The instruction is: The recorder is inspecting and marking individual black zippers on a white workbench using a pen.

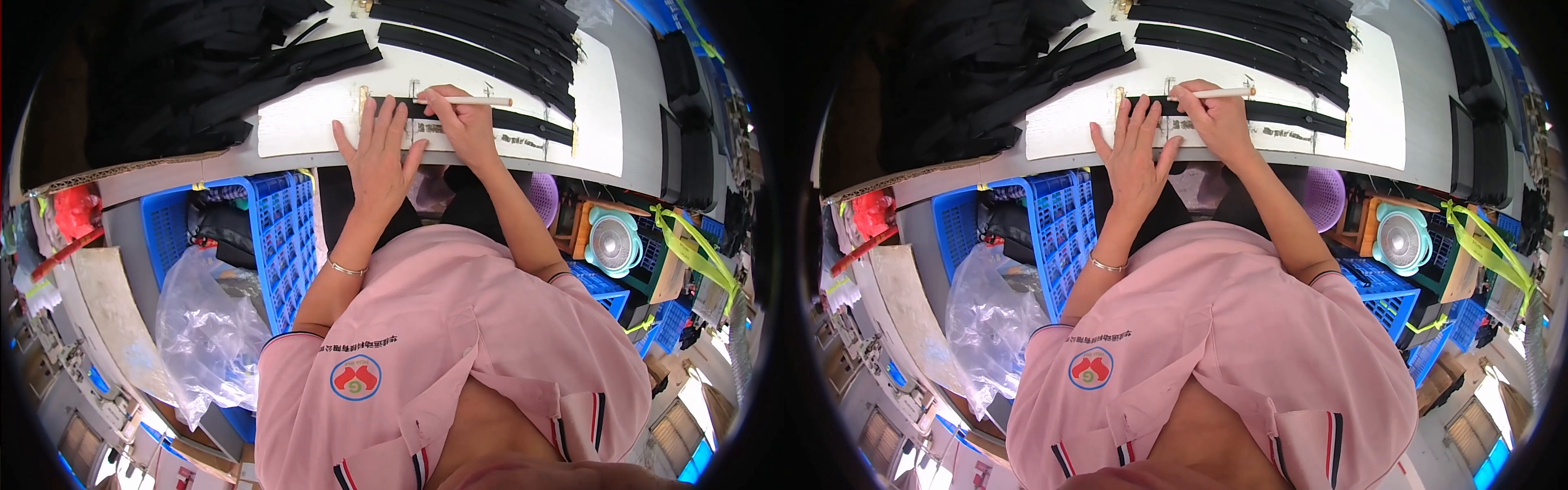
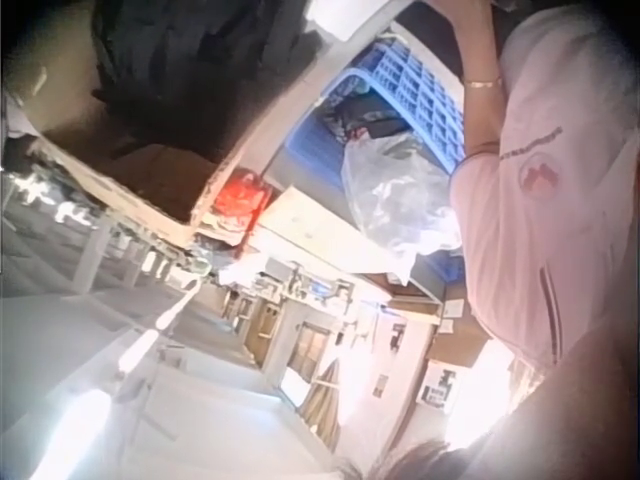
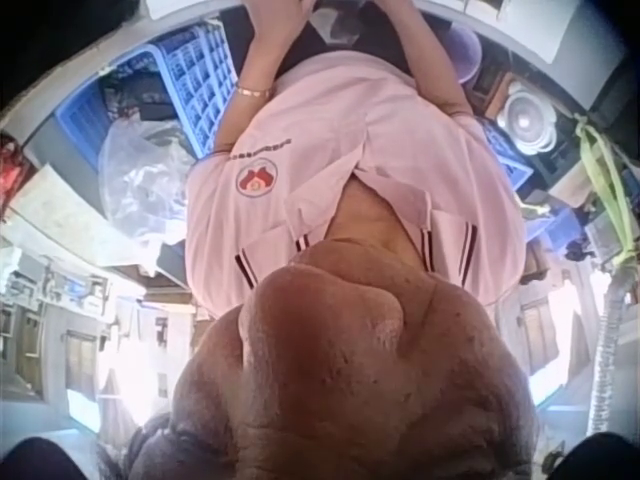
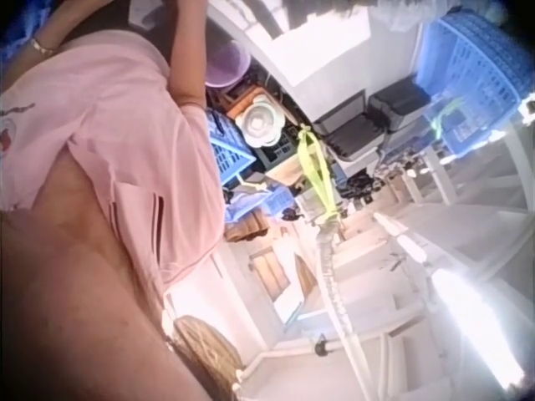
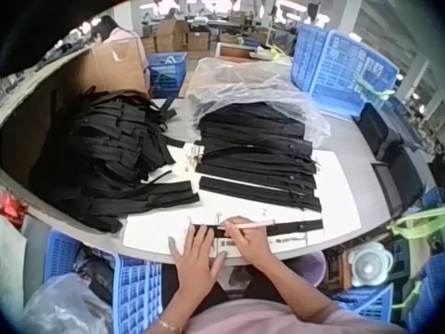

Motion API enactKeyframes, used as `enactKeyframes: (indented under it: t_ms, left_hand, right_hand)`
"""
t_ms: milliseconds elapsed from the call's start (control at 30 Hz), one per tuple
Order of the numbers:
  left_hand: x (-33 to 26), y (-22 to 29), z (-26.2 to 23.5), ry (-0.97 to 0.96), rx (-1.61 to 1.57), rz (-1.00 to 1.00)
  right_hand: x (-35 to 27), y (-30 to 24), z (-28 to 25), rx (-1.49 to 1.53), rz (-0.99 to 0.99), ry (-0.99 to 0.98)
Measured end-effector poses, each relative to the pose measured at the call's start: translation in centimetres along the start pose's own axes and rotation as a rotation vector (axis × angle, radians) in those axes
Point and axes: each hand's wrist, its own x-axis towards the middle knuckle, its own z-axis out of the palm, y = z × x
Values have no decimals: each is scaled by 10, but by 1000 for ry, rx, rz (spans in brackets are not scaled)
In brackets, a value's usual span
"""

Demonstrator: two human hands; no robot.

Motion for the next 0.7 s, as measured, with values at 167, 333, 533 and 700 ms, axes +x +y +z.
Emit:
enactKeyframes:
  t_ms: [167,333,533,700]
  left_hand:
    - [1,0,0,1,-23,12]
    - [2,2,1,-1,-15,15]
    - [2,1,0,-16,-12,10]
    - [2,2,-1,-19,-5,13]
  right_hand:
    - [-2,10,-6,49,13,-98]
    - [-2,8,-5,-1,4,-102]
    - [-7,2,-15,87,36,-137]
    - [-21,14,-61,48,8,184]
